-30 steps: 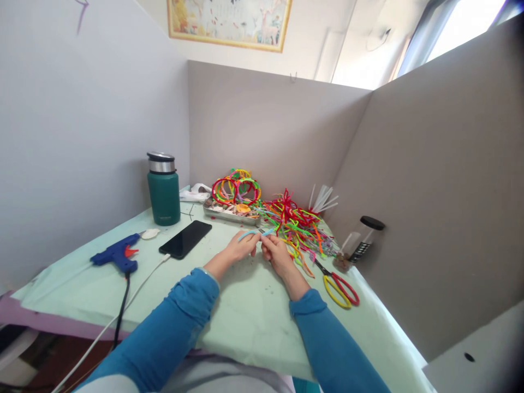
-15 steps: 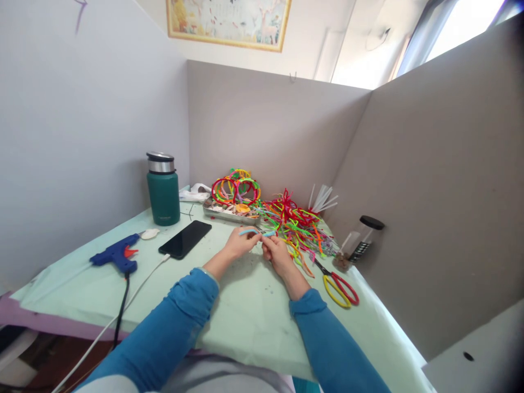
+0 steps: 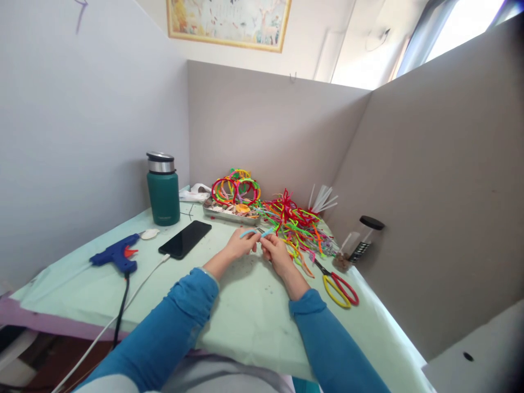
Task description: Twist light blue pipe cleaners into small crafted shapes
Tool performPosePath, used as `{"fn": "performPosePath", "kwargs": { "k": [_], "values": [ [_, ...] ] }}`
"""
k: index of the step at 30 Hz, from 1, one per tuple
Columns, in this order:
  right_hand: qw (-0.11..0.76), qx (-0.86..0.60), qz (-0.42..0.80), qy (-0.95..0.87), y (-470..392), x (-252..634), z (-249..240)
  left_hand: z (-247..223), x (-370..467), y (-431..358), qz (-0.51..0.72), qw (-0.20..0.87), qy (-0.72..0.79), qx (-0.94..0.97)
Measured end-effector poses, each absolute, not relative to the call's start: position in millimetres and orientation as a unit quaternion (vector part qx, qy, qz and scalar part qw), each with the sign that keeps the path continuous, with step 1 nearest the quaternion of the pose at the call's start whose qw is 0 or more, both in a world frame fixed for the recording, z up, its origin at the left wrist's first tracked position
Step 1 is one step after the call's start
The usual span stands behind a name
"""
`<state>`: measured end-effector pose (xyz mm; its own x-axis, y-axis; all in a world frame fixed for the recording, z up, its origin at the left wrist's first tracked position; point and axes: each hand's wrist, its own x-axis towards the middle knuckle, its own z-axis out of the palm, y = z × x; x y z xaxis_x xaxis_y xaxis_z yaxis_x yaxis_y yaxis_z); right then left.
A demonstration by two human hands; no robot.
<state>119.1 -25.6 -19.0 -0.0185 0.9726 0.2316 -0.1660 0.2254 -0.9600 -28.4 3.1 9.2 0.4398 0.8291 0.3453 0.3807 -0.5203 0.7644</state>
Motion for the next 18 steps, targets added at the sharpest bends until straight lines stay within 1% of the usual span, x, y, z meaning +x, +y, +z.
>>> {"fn": "performPosePath", "kwargs": {
  "k": [4, 13, 18],
  "values": [
    [0.581, -0.387, 0.484, -0.528, -26.7, 118.4, -18.7, 10.3, -29.5, 3.0, 0.346, 0.306, 0.384, 0.799],
    [0.589, -0.386, 0.483, -0.521, -28.5, 117.8, -16.5, 13.4, -29.9, -1.7, 0.314, 0.356, 0.403, 0.782],
    [0.586, -0.389, 0.475, -0.529, -26.7, 118.3, -19.3, 12.9, -28.8, 0.5, 0.294, 0.339, 0.425, 0.786]
  ]
}}
